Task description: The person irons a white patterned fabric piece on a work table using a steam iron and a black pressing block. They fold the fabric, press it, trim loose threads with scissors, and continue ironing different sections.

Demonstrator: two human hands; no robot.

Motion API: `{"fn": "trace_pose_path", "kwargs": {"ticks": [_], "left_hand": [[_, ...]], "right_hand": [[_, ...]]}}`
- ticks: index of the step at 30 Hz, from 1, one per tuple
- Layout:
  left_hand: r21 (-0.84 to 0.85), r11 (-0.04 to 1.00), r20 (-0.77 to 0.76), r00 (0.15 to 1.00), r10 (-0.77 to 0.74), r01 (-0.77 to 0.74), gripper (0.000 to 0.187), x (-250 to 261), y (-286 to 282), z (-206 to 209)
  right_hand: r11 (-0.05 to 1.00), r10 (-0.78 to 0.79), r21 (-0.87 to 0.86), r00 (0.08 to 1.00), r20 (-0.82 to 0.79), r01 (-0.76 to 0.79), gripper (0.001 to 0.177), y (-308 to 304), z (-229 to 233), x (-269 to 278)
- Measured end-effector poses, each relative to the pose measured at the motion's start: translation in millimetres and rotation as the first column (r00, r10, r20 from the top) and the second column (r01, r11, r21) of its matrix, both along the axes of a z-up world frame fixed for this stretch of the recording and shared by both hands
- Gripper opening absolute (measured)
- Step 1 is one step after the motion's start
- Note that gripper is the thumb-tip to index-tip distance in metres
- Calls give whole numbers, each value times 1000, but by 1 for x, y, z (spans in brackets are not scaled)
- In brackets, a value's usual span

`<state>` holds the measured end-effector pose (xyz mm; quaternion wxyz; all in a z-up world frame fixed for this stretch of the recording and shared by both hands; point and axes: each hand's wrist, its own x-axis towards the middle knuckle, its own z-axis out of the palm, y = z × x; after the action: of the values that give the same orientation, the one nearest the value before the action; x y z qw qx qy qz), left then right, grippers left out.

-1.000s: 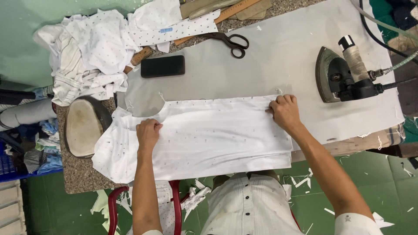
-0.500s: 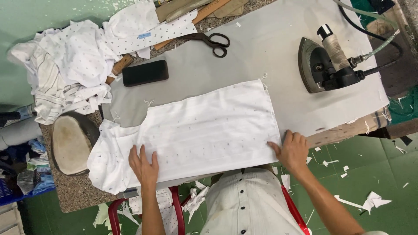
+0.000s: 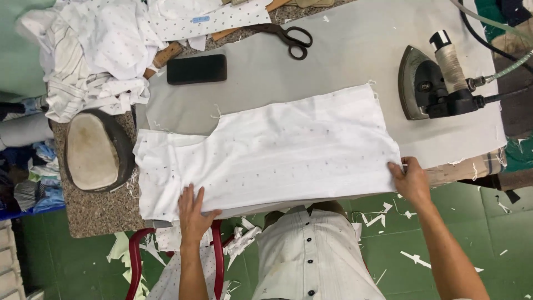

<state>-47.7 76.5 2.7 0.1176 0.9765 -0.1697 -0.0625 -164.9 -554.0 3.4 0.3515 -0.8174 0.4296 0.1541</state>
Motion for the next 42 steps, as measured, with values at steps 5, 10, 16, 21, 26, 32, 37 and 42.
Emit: {"fn": "trace_pose_path", "kwargs": {"ticks": [5, 10, 16, 21, 26, 32, 37, 42], "left_hand": [[-85, 995, 171, 984, -43, 58, 60, 1, 42, 9], [195, 981, 233, 971, -46, 0, 64, -6, 83, 21], [213, 976, 206, 975, -89, 44, 49, -24, 96, 29], [106, 992, 411, 911, 19, -69, 48, 11, 19, 51], [-82, 982, 497, 861, -109, 171, 31, 32, -83, 6], [-138, 941, 276, 925, -262, 308, 42, 2, -79, -19], [-154, 956, 289, 936, -198, 250, 39, 4, -85, 11], [-156, 956, 313, 931, -189, 247, 35, -2, -76, 6]], "right_hand": [[993, -11, 115, 999, -49, 17, 59, 26, 16, 4], [970, -53, 233, 995, -79, 70, 62, 61, 41, 3], [977, 146, 176, 981, -127, -123, 60, 71, 15, -30], [591, 718, -741, 627, 302, -319, 65, 100, 36, 17], [507, 809, -766, 524, 266, -394, 54, 149, -19, 53], [453, 862, -719, 465, 203, -526, 45, 148, -39, 9], [444, 870, -752, 434, 232, -487, 52, 154, -16, 18], [436, 886, -721, 397, 239, -539, 49, 147, -9, 9]]}}
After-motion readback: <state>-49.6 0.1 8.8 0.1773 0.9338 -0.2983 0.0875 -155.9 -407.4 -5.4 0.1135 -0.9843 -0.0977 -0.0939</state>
